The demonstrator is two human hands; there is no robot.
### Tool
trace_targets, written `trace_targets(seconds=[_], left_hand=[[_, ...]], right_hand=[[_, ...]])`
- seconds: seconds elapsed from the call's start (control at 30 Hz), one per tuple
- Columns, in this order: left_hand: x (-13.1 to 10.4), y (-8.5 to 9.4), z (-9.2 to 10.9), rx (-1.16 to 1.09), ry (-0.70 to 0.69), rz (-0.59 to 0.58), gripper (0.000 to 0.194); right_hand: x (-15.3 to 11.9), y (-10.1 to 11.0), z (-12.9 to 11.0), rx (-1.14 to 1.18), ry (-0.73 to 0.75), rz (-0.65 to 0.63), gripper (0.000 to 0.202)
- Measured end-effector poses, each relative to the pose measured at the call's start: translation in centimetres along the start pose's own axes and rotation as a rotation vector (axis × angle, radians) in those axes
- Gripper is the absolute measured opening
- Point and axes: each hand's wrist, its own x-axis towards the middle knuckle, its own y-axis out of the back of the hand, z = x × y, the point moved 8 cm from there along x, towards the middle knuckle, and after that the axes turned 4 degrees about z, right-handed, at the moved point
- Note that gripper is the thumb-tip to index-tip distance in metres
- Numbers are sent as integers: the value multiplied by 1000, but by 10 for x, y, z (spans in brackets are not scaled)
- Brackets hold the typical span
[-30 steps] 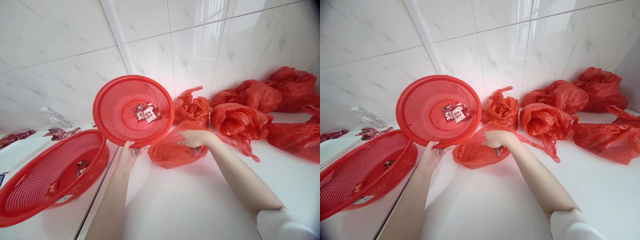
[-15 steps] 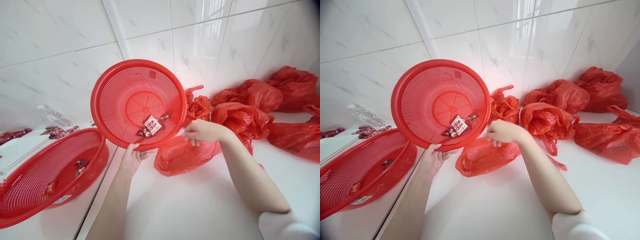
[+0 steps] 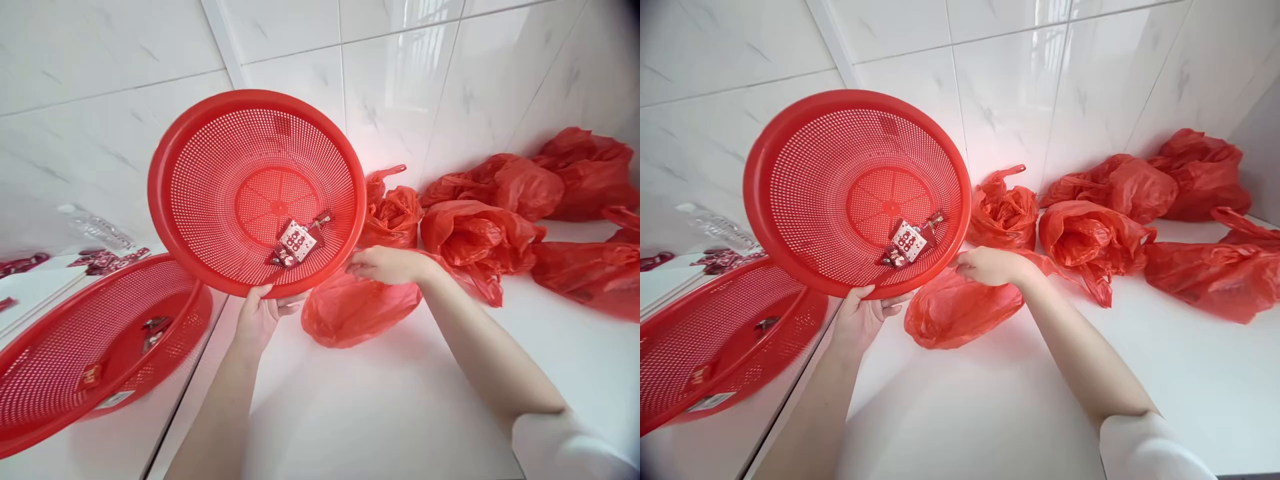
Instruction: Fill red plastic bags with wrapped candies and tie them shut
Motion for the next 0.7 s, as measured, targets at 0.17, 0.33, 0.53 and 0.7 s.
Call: trace_targets(seconds=[0.17,0.33,0.53,0.7], left_hand=[[5,7,1,47,-120,53,28],[15,24,-2,66,-191,176,21],[19,19,-6,73,-183,120,28],[19,13,-14,44,-129,64,27]], right_hand=[[8,-6,5,-62,6,34,36],[2,-5,11,-91,-75,12,46],[-1,8,9,-112,-97,67,24],[2,21,-7,-76,28,271,21]])
